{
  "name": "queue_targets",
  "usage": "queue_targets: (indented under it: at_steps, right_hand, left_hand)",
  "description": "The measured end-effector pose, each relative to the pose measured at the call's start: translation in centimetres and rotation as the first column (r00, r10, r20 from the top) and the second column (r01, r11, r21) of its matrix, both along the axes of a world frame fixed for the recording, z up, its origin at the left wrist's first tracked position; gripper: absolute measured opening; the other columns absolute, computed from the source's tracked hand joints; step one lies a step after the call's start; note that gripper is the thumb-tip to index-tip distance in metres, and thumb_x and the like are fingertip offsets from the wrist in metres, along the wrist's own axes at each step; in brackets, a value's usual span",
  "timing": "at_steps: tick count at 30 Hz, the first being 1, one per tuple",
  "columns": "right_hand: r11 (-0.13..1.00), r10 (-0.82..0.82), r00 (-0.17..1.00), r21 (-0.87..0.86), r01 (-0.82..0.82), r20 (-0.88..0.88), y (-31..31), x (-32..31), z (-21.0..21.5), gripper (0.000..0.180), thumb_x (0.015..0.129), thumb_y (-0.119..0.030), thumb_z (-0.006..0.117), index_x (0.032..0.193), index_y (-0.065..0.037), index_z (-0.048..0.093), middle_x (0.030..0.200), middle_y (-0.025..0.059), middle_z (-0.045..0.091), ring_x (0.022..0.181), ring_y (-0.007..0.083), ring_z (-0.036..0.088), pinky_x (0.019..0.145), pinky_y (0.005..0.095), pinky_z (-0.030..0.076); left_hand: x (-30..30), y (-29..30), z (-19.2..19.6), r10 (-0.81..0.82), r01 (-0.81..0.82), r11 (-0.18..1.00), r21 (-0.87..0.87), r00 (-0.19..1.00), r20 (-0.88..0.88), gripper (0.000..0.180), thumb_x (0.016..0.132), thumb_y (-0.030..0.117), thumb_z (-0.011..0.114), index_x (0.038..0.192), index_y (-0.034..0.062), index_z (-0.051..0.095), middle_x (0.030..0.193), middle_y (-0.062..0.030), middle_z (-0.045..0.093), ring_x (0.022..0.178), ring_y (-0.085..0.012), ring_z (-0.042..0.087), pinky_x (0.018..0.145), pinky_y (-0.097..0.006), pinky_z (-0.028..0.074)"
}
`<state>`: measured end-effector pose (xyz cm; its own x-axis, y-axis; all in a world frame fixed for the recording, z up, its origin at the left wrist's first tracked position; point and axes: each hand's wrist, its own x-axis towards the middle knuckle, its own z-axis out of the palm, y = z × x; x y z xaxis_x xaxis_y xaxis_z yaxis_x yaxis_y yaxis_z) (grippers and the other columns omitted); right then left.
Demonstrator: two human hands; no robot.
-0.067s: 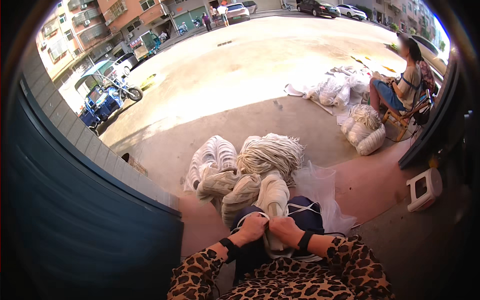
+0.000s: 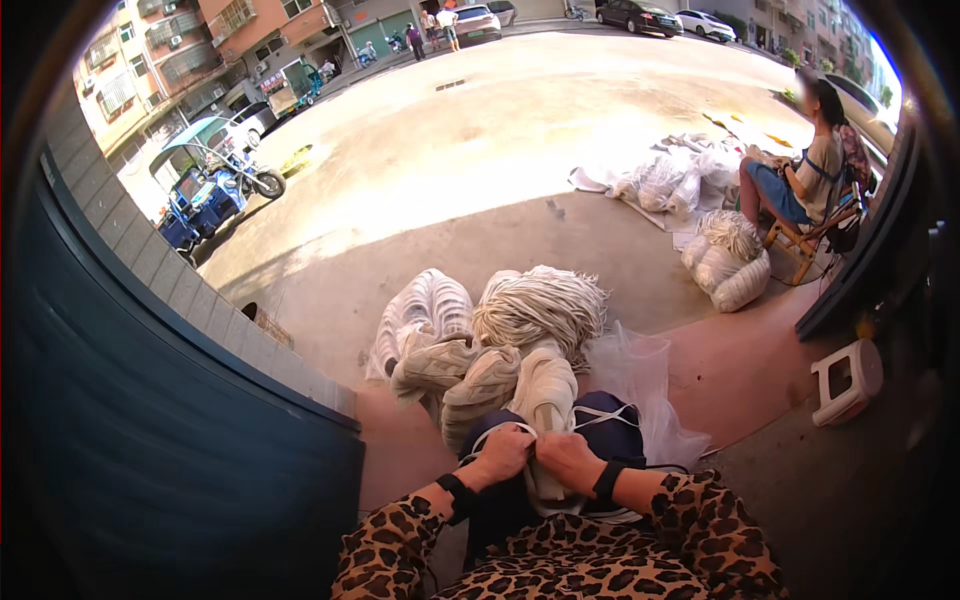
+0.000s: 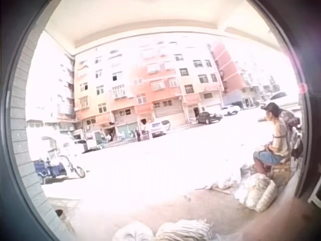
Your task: Threading and arranging laces through the eyelets of a white sneaker.
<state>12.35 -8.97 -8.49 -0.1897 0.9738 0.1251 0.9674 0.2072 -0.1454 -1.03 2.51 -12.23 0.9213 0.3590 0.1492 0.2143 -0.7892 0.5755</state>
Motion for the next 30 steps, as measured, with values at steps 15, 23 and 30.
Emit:
queue_targets:
  at_steps: [15,23,30]
  right_hand:
    - [0.987,-0.161,0.984,0.002,0.162,-0.069,0.6,-1.3,-0.4,0.009,0.072,-0.008,0.053,0.074,-0.004,0.061,0.072,0.0099,0.059,0.066,0.0236,0.063,0.052,0.0320,0.050]
    - [0.990,-0.057,0.987,-0.136,0.036,-0.151,-0.7,0.4,0.3,0.013,0.073,-0.013,0.054,0.068,-0.004,0.062,0.065,0.0137,0.061,0.065,0.0258,0.063,0.051,0.0363,0.049]
    - [0.970,-0.139,0.547,-0.224,-0.092,-0.825,-5.0,3.1,2.8,0.024,0.082,-0.020,0.053,0.074,0.002,0.058,0.065,0.0169,0.057,0.058,0.0246,0.057,0.056,0.0336,0.045]
  left_hand:
    - [-0.7,1.0,0.1,-0.055,0.054,0.996,-0.068,0.998,-0.013,0.014,0.076,0.017,0.058,0.083,0.0060,0.063,0.080,-0.0135,0.060,0.081,-0.0317,0.054,0.073,-0.039,0.043]
    - [-0.9,-2.2,2.2,0.122,-0.122,0.992,-0.009,0.983,0.140,0.017,0.076,0.015,0.061,0.089,0.0045,0.062,0.086,-0.0129,0.061,0.083,-0.0308,0.054,0.077,-0.037,0.042]
    - [-0.1,-6.3,5.6,0.021,-0.068,0.946,0.316,0.989,0.149,0.025,0.070,0.010,0.064,0.095,0.0100,0.062,0.106,-0.0078,0.057,0.102,-0.0291,0.047,0.085,-0.038,0.040]
